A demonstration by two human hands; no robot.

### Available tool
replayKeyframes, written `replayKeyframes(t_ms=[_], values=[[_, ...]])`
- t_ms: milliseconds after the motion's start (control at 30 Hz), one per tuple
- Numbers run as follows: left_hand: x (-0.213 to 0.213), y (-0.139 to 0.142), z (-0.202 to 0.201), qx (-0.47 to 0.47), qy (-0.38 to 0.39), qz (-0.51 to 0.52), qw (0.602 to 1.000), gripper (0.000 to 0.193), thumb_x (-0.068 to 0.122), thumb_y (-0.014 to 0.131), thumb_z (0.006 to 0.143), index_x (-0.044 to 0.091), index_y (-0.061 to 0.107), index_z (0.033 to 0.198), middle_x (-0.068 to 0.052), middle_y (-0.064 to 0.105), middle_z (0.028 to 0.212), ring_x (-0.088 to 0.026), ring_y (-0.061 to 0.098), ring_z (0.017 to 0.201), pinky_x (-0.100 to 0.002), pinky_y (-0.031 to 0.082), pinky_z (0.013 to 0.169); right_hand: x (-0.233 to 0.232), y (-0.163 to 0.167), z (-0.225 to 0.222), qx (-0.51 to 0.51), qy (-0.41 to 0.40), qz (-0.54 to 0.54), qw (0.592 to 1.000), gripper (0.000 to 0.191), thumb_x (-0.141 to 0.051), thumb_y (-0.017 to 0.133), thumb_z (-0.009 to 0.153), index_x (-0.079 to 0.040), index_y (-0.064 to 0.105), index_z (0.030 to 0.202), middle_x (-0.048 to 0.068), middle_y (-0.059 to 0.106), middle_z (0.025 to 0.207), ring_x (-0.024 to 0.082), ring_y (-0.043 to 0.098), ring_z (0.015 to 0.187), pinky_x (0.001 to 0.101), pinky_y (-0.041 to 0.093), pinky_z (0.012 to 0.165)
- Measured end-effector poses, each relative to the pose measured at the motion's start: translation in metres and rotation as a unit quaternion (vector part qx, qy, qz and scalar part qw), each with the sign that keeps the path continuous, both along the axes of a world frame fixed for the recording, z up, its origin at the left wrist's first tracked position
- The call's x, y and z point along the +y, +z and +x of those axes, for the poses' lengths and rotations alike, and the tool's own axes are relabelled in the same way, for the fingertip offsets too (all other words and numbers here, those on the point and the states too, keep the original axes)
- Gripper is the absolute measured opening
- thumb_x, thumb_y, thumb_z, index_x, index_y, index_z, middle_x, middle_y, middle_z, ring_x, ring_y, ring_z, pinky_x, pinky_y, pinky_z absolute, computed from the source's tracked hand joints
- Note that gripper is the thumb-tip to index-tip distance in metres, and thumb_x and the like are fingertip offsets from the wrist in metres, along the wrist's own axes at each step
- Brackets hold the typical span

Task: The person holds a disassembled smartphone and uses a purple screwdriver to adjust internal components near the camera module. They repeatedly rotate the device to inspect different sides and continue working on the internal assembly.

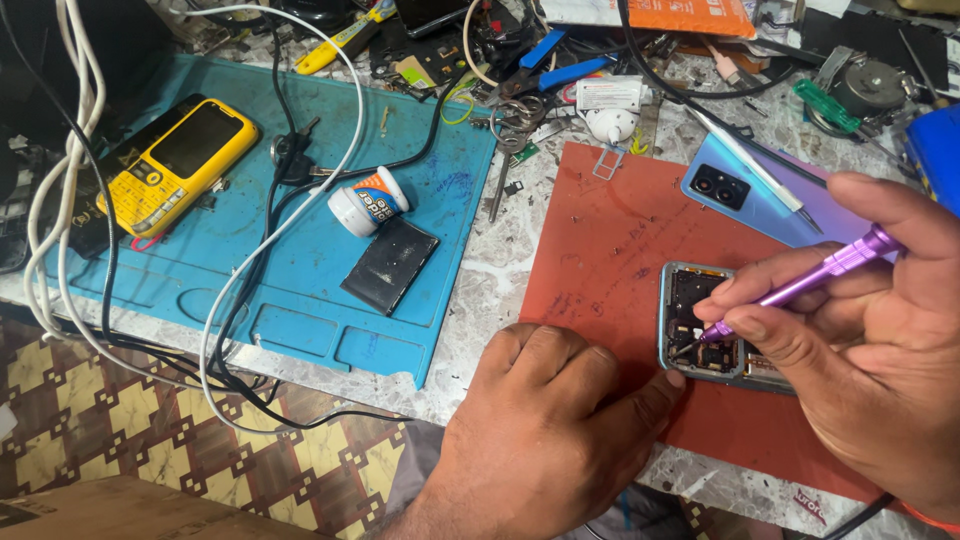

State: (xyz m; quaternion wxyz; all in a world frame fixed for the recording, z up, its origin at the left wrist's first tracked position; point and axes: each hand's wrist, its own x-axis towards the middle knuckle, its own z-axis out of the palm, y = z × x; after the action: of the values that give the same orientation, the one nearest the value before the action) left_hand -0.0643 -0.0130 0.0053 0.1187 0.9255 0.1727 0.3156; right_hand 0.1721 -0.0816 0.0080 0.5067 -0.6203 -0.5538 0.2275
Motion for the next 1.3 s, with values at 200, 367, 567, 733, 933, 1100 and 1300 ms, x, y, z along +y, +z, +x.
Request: replayKeyframes(t_ms=[200, 367, 567, 733, 933, 1100, 1300], values=[[-0.001, 0.001, 0.000, 0.005, 0.005, 0.000, 1.000, 0.032, 0.024, 0.077, 0.094, 0.018, 0.077, 0.125, -0.001, 0.051, 0.087, -0.022, 0.055, 0.089, -0.040, 0.043, 0.077, 0.000, 0.002, 0.001, -0.029, -0.007, -0.012, 0.999, 0.077, 0.004, 0.063, 0.092, -0.002, 0.020, 0.155, 0.020, 0.070, 0.099, 0.026, 0.079, 0.090, 0.0378, 0.061, 0.086], [-0.001, 0.000, 0.000, -0.003, 0.002, -0.008, 1.000, 0.033, 0.024, 0.077, 0.095, 0.017, 0.076, 0.126, -0.001, 0.052, 0.089, -0.022, 0.056, 0.091, -0.041, 0.046, 0.083, -0.003, 0.003, 0.000, -0.022, 0.013, 0.010, 1.000, 0.080, 0.003, 0.063, 0.092, -0.003, 0.018, 0.158, 0.020, 0.071, 0.099, 0.026, 0.079, 0.091, 0.0385, 0.062, 0.087], [-0.001, 0.000, -0.001, -0.005, 0.001, -0.013, 1.000, 0.033, 0.024, 0.077, 0.094, 0.017, 0.076, 0.127, -0.001, 0.052, 0.089, -0.023, 0.056, 0.091, -0.041, 0.046, 0.083, -0.007, -0.009, 0.005, -0.048, 0.069, 0.072, 0.994, 0.079, 0.000, 0.064, 0.092, -0.006, 0.016, 0.155, 0.019, 0.071, 0.103, 0.024, 0.079, 0.095, 0.0370, 0.063, 0.084], [-0.001, 0.000, -0.001, -0.007, 0.001, -0.015, 1.000, 0.034, 0.025, 0.076, 0.094, 0.018, 0.076, 0.128, -0.001, 0.052, 0.089, -0.022, 0.056, 0.092, -0.040, 0.045, 0.082, -0.011, -0.015, 0.002, -0.134, 0.084, 0.106, 0.982, 0.080, -0.003, 0.071, 0.089, -0.010, 0.022, 0.152, 0.017, 0.072, 0.100, 0.023, 0.079, 0.090, 0.0368, 0.063, 0.085], [0.000, -0.001, 0.000, -0.001, -0.003, -0.006, 1.000, 0.037, 0.025, 0.075, 0.093, 0.019, 0.076, 0.130, 0.000, 0.050, 0.088, -0.021, 0.055, 0.090, -0.040, 0.043, 0.078, -0.007, 0.006, 0.000, -0.134, 0.119, 0.064, 0.982, 0.053, -0.005, 0.064, 0.089, -0.004, 0.039, 0.136, 0.024, 0.068, 0.119, 0.026, 0.074, 0.100, 0.0326, 0.062, 0.082], [0.000, -0.001, -0.001, -0.004, -0.002, -0.003, 1.000, 0.037, 0.027, 0.075, 0.094, 0.018, 0.075, 0.129, 0.000, 0.050, 0.089, -0.022, 0.055, 0.091, -0.041, 0.043, 0.079, -0.002, 0.014, -0.001, -0.163, 0.124, 0.042, 0.978, 0.042, -0.010, 0.067, 0.092, -0.004, 0.048, 0.129, 0.011, 0.075, 0.106, 0.015, 0.079, 0.091, 0.0260, 0.061, 0.077], [0.000, -0.002, 0.000, 0.003, 0.001, 0.004, 1.000, 0.036, 0.026, 0.075, 0.093, 0.020, 0.075, 0.129, 0.000, 0.049, 0.088, -0.022, 0.055, 0.091, -0.041, 0.043, 0.078, 0.000, 0.021, -0.007, -0.227, 0.103, 0.065, 0.966, 0.039, -0.005, 0.066, 0.086, 0.003, 0.047, 0.119, 0.020, 0.072, 0.111, 0.021, 0.074, 0.091, 0.0304, 0.059, 0.078]])
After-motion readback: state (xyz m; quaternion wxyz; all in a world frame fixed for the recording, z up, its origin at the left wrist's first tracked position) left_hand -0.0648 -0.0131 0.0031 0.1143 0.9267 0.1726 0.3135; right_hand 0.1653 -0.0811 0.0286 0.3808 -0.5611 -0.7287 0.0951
